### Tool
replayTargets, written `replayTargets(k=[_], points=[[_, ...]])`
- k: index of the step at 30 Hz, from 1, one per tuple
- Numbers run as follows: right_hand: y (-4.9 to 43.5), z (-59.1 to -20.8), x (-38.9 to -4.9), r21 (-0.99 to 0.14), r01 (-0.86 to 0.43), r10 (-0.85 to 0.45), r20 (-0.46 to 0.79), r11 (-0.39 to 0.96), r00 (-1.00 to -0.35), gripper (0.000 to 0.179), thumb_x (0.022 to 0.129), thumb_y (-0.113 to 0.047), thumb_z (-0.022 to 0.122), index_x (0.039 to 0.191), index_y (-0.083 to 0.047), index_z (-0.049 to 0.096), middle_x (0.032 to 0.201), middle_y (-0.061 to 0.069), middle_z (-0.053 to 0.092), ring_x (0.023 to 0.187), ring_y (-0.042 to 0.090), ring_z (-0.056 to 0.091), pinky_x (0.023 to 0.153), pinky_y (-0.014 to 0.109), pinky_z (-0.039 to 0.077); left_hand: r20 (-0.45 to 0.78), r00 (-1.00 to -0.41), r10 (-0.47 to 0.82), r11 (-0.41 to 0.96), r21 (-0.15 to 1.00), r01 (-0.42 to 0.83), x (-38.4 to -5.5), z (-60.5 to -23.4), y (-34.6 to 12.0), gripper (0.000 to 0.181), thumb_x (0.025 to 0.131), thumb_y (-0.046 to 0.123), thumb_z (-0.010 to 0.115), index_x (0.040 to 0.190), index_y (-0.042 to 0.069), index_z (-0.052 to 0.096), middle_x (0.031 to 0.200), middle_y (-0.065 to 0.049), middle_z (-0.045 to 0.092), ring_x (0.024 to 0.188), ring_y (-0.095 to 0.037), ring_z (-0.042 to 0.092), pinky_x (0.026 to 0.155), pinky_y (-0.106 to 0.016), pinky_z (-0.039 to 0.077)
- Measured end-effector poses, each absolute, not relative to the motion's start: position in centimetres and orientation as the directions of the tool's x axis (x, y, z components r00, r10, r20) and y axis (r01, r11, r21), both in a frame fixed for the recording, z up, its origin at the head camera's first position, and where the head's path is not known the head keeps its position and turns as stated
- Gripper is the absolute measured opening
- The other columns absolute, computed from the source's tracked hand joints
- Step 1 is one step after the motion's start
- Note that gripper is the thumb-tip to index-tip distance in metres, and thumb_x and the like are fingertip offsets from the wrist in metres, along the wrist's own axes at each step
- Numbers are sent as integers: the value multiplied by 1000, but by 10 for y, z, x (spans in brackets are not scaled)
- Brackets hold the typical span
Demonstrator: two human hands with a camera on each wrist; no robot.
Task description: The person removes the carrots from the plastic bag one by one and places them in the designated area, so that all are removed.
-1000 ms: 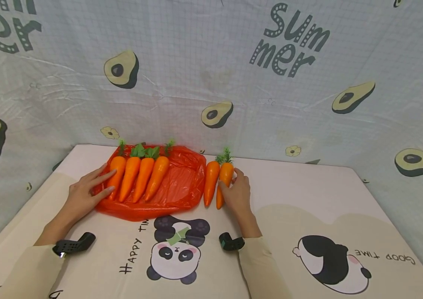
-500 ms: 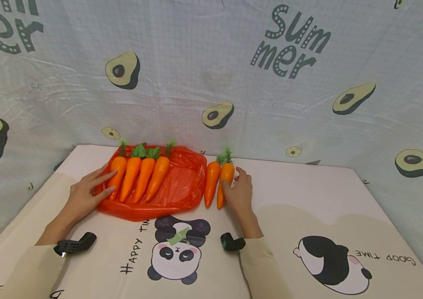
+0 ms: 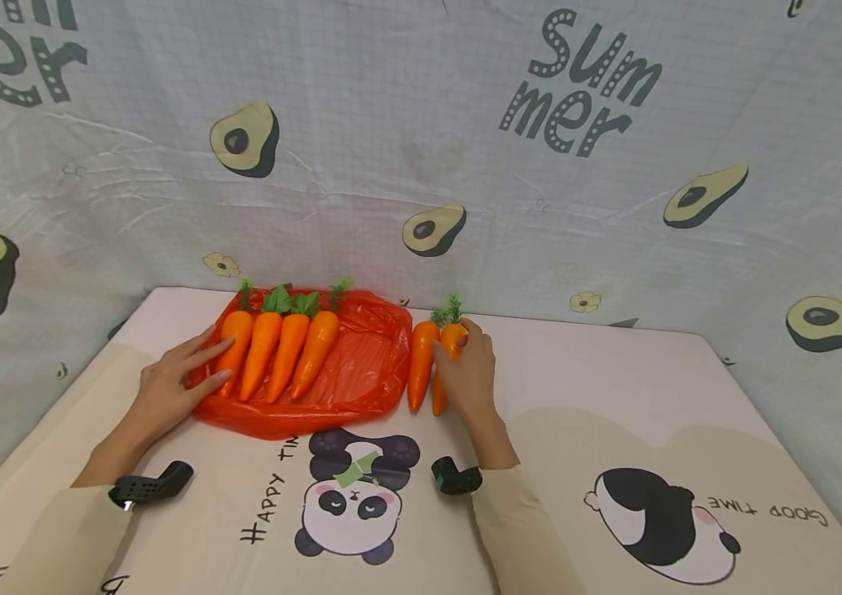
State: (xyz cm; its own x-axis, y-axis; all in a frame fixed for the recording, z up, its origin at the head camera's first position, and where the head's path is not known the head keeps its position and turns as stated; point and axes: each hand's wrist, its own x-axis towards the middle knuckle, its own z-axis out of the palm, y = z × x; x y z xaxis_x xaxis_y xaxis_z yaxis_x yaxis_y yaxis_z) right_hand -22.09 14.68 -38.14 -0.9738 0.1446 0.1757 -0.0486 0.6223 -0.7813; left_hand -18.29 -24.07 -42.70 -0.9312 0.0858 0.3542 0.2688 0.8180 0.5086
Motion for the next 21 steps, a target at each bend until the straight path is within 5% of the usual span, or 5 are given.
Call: replayTargets(k=[6,21], points=[[134,-375,-221,-802,-84,128,197,592,-972,58,91,-24,62,141,-4,41,112,16,52,92,27,49,73,35,50,346,-935,81,818,512,261,-182,-427,-241,55,90,33,64,138,8,51,150,-23,31,132,-46,27,91,-63,22],[95,-373,-222,-798,-239,60,325,554,-944,54,90,-26,67,134,-2,48,101,17,56,77,24,50,65,33,47,364,-928,83,819,506,272,-184,-430,-241,55,90,32,65,137,7,52,149,-23,32,131,-47,27,90,-64,23]])
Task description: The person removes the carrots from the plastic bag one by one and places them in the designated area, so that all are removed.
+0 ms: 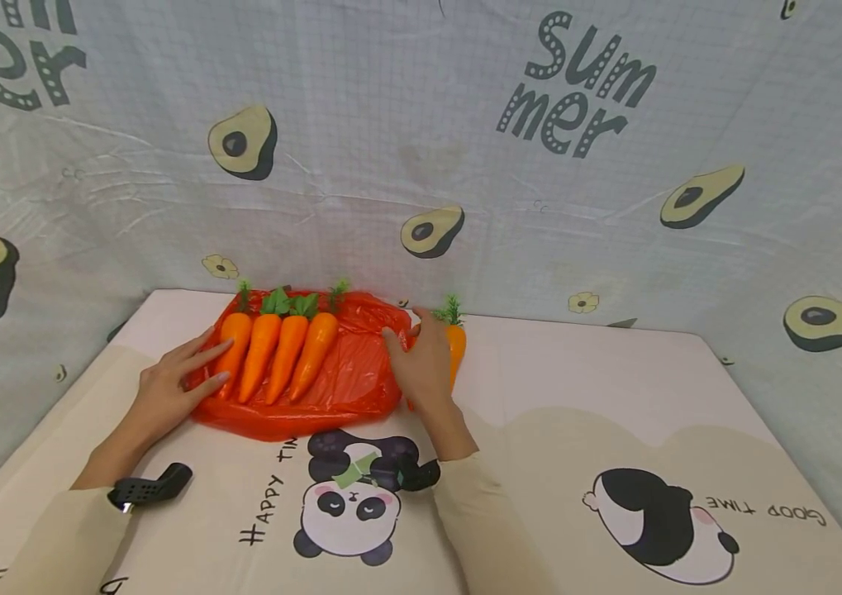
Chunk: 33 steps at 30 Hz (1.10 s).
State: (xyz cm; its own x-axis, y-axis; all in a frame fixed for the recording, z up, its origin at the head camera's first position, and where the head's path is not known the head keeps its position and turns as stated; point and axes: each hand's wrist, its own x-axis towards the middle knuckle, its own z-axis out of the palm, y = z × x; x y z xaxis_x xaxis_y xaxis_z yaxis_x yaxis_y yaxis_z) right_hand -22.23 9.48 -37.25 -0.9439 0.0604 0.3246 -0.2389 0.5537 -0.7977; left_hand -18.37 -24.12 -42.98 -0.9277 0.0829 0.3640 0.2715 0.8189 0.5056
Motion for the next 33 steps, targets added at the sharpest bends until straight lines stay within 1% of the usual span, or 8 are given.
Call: replayTargets(k=[4,8,10,16,22,27,31,33], points=[[82,-372,-222,-778,-240,54,331,581,-942,55,89,-31,67,134,-3,49,98,15,58,73,23,50,64,32,47,369,-926,84,817,506,275,-184,-430,-241,54,91,33,64,137,7,52,148,-24,32,130,-47,28,89,-64,23],[70,-372,-223,-772,-236,37,318,591,-947,58,90,-34,66,136,-3,47,99,12,58,73,22,51,65,32,48,370,-925,83,815,510,277,-184,-430,-242,54,91,33,64,137,7,52,149,-24,32,131,-47,27,89,-63,23],[64,-373,-222,-776,-246,26,320,581,-947,59,90,-33,66,136,-2,47,99,12,58,74,22,51,66,33,48,371,-925,83,814,510,277,-184,-430,-242,54,91,33,64,137,7,52,149,-23,32,131,-47,27,89,-63,23],[50,-378,-220,-781,-281,13,346,558,-938,55,90,-31,66,134,-2,50,99,13,61,71,22,53,65,33,49,367,-927,84,815,510,276,-183,-430,-241,55,91,33,64,137,7,52,149,-24,32,130,-47,28,89,-63,23],[37,-382,-219,-810,-266,-7,308,523,-951,57,91,-33,65,136,-4,47,102,14,59,76,21,53,67,33,47,364,-928,85,812,514,276,-183,-429,-241,55,90,33,65,137,7,51,150,-23,32,132,-46,27,90,-63,23],[28,-385,-218,-821,-277,-25,306,499,-952,58,90,-33,65,137,-3,46,101,14,58,71,21,51,64,32,46,358,-930,88,812,514,275,-183,-429,-241,55,90,33,65,138,8,51,150,-22,32,132,-46,27,90,-63,23],[22,-389,-219,-813,-285,-27,316,507,-949,60,90,-32,66,137,-3,46,99,14,60,72,20,51,63,30,46,351,-932,87,813,515,270,-183,-428,-241,55,90,32,65,138,8,51,150,-22,31,132,-46,27,91,-63,22],[19,-390,-219,-813,-269,-27,298,517,-954,60,90,-33,66,137,-3,45,100,14,60,74,19,51,63,28,46,349,-933,87,814,514,268,-183,-428,-241,55,90,32,65,138,8,51,150,-22,31,132,-46,27,91,-63,23]])
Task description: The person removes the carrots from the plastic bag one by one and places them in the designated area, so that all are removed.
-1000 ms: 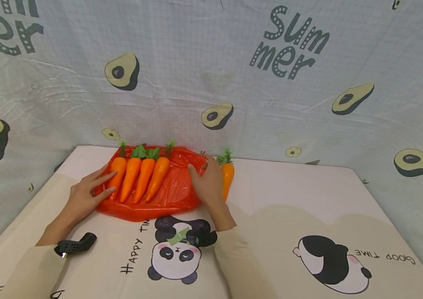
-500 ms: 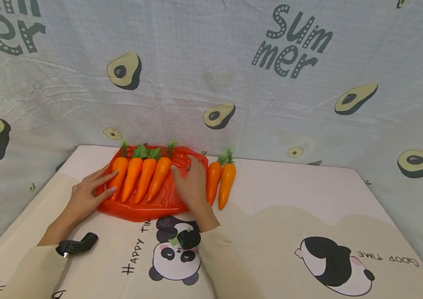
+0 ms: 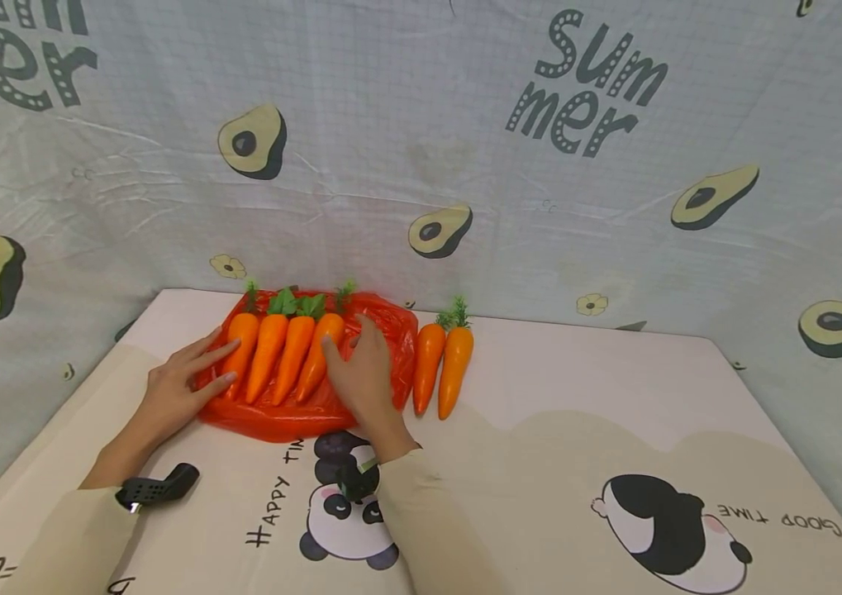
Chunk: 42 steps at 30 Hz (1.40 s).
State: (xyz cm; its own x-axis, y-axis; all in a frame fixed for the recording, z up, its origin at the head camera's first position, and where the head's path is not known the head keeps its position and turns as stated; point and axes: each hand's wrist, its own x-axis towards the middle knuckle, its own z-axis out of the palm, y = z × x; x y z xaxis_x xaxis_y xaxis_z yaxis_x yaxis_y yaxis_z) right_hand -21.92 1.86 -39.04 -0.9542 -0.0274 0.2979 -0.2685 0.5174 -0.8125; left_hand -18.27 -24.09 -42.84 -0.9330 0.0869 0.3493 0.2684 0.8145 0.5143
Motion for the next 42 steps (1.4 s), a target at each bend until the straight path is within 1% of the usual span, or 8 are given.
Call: replayTargets(k=[5,8,12,17,21,25,33,42], points=[[12,-394,-219,-810,-232,-40,251,539,-967,60,90,-35,66,137,-4,44,98,13,57,74,19,48,63,27,44,355,-931,82,813,517,268,-183,-430,-241,55,90,31,65,137,8,51,150,-22,31,132,-46,26,91,-62,23],[10,-398,-220,-800,-242,-46,260,549,-964,60,90,-35,66,136,-3,45,95,12,57,73,19,47,63,28,43,369,-926,85,811,514,279,-184,-431,-240,54,90,31,66,137,8,52,150,-22,32,132,-46,27,90,-62,23],[8,-403,-222,-785,-260,-54,279,563,-959,61,89,-35,67,135,-2,46,89,10,56,75,20,48,66,30,42,374,-924,85,813,510,282,-185,-432,-240,54,90,31,66,137,8,52,149,-22,33,132,-45,28,90,-61,24],[4,-407,-225,-768,-249,-58,267,590,-962,63,89,-36,67,136,-2,45,89,8,55,80,21,51,70,31,45,365,-927,81,814,513,273,-184,-430,-240,54,89,30,66,137,8,52,150,-22,32,132,-45,27,91,-61,23],[0,-410,-226,-769,-203,-60,211,606,-976,66,89,-39,66,139,-4,41,92,7,54,82,20,50,70,30,46,366,-927,80,816,511,272,-183,-431,-240,54,89,29,66,137,8,52,150,-22,32,132,-45,27,91,-61,23],[-2,-411,-227,-768,-164,-52,168,619,-984,68,88,-41,66,140,-6,39,91,6,52,81,20,50,69,29,47,371,-925,81,814,511,276,-183,-432,-241,54,89,29,67,137,8,53,149,-22,33,132,-45,28,91,-61,23],[-5,-411,-232,-765,-144,-52,144,628,-988,73,87,-43,67,142,-7,36,91,5,53,79,20,52,71,30,49,363,-928,80,815,512,271,-183,-431,-241,54,89,30,66,137,9,53,150,-21,32,133,-44,27,92,-61,22],[-6,-411,-236,-744,-143,-62,136,652,-989,78,85,-46,68,143,-6,35,89,5,56,81,21,55,79,34,52,369,-926,76,817,510,270,-184,-433,-241,54,89,30,67,136,9,53,150,-21,33,133,-44,27,92,-61,22]])
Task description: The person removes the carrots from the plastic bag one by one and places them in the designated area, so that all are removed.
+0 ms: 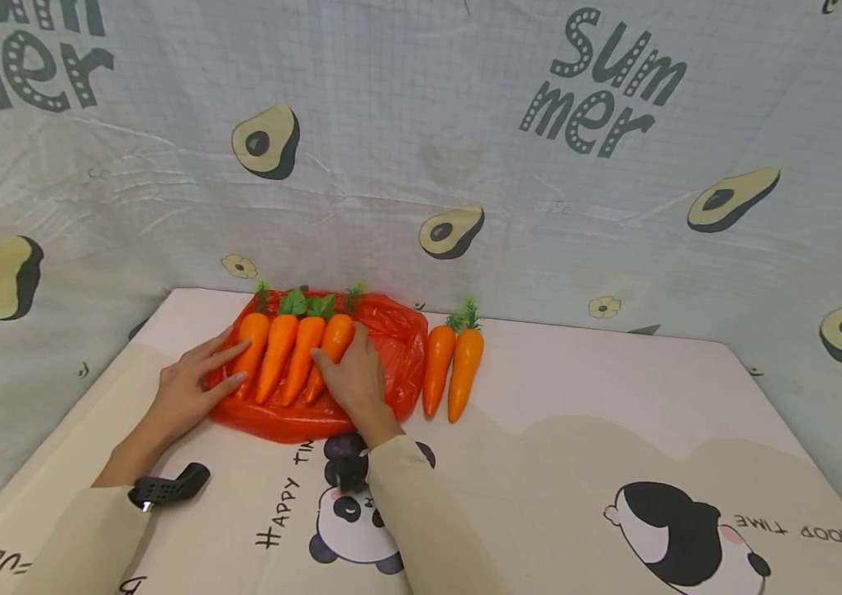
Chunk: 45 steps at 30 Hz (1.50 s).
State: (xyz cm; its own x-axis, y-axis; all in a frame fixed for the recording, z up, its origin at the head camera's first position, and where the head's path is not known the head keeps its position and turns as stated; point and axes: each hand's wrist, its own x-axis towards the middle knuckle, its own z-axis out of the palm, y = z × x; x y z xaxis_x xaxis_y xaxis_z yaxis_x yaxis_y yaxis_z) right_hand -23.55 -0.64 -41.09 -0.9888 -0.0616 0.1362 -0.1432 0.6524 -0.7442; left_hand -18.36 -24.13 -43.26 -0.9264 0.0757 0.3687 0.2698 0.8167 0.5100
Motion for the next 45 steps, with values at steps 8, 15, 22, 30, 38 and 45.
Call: replayTargets(k=[8,15,22,30,38,45], points=[[-8,-410,-239,-712,-103,-33,112,695,-993,81,84,-52,66,145,-9,33,122,12,60,107,28,59,94,43,46,375,-924,75,816,509,273,-184,-431,-240,54,89,30,66,136,9,53,150,-21,32,133,-45,27,93,-62,22],[-9,-407,-240,-689,-76,-23,86,721,-996,87,83,-56,66,148,-12,29,123,14,60,107,31,60,90,47,47,374,-924,74,815,511,273,-186,-431,-239,54,89,31,66,137,9,53,150,-21,32,133,-45,28,92,-61,22],[-8,-407,-240,-673,-75,-32,77,735,-997,90,82,-58,66,150,-12,28,123,15,61,106,32,60,89,48,48,369,-927,71,818,510,266,-186,-431,-239,54,90,34,64,137,9,52,150,-21,32,132,-45,28,91,-61,23],[-10,-410,-242,-658,-55,-12,69,751,-998,83,84,-52,66,148,-13,31,116,13,63,100,30,62,87,47,49,363,-929,71,818,512,263,-185,-431,-239,54,90,33,65,137,10,53,151,-20,32,132,-45,28,91,-61,23],[-9,-412,-243,-694,-66,-5,89,717,-996,75,86,-39,66,147,-10,33,110,12,64,94,27,62,83,42,51,352,-934,67,818,517,253,-184,-431,-239,54,90,32,65,138,10,52,151,-20,31,133,-45,27,92,-61,22],[-8,-413,-243,-736,-117,-27,133,667,-991,69,87,-30,66,145,-8,36,117,12,62,98,27,60,88,38,50,353,-933,66,818,516,253,-184,-432,-240,54,89,32,65,137,10,52,151,-20,31,132,-44,28,92,-61,22]])
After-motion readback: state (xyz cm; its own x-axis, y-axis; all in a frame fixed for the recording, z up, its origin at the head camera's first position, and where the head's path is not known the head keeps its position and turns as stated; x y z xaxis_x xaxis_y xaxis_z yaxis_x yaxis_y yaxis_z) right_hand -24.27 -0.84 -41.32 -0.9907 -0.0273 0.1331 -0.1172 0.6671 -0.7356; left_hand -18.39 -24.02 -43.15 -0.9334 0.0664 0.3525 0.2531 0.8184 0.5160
